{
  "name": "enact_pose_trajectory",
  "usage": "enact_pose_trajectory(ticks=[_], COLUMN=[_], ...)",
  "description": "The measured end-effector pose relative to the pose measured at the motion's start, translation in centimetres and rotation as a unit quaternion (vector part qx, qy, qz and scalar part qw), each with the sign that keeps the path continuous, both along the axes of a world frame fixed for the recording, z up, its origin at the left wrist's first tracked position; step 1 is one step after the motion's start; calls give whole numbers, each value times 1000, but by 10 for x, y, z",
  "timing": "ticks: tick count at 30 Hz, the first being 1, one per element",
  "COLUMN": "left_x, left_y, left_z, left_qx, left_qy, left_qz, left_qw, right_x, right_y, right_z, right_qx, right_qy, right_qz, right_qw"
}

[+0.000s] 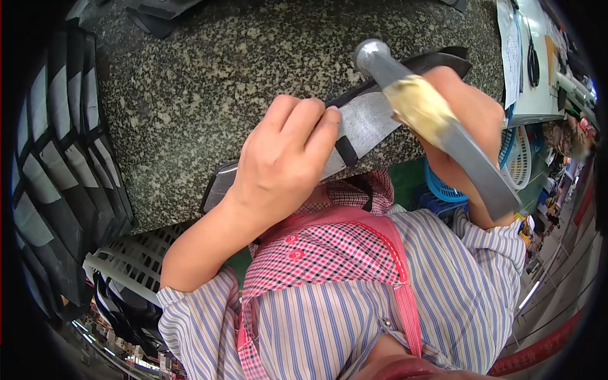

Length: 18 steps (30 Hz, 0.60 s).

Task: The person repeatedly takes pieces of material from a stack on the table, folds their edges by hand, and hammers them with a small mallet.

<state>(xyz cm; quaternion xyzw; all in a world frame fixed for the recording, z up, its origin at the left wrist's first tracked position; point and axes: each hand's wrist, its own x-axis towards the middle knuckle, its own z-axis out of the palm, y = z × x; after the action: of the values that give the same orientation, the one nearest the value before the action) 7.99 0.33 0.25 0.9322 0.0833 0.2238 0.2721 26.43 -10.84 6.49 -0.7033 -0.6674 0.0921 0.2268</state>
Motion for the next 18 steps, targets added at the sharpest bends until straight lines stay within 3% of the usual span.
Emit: enact_pose_trajectory(ticks=[2, 4, 7, 11, 13, 15, 18], left_x=[-1, -4, -14, -18, -16, -17, -32], left_y=[-2, 3, 7, -3, -7, -4, 5], left_z=[0, -5, 1, -6, -4, 0, 0], left_qx=[-1, -10, -125, 7, 65, 115, 18], left_qy=[-6, -24, 11, -4, -10, -8, 38], left_qz=[-4, 4, 49, 40, 54, 60, 90], left_qw=[1000, 1000, 991, 999, 996, 991, 995], right_x=[-11, -13, -9, -6, -20, -23, -21], right_y=[-2, -2, -1, 3, 2, 2, 3], right_z=[0, -6, -5, 3, 2, -5, -5], right_qx=[16, -81, -93, -40, 18, -97, -109], right_qy=[39, 18, 16, -62, 16, -9, 1], right_qz=[-6, 10, 5, -4, -9, 58, 56], right_qw=[999, 996, 995, 997, 1000, 993, 992])
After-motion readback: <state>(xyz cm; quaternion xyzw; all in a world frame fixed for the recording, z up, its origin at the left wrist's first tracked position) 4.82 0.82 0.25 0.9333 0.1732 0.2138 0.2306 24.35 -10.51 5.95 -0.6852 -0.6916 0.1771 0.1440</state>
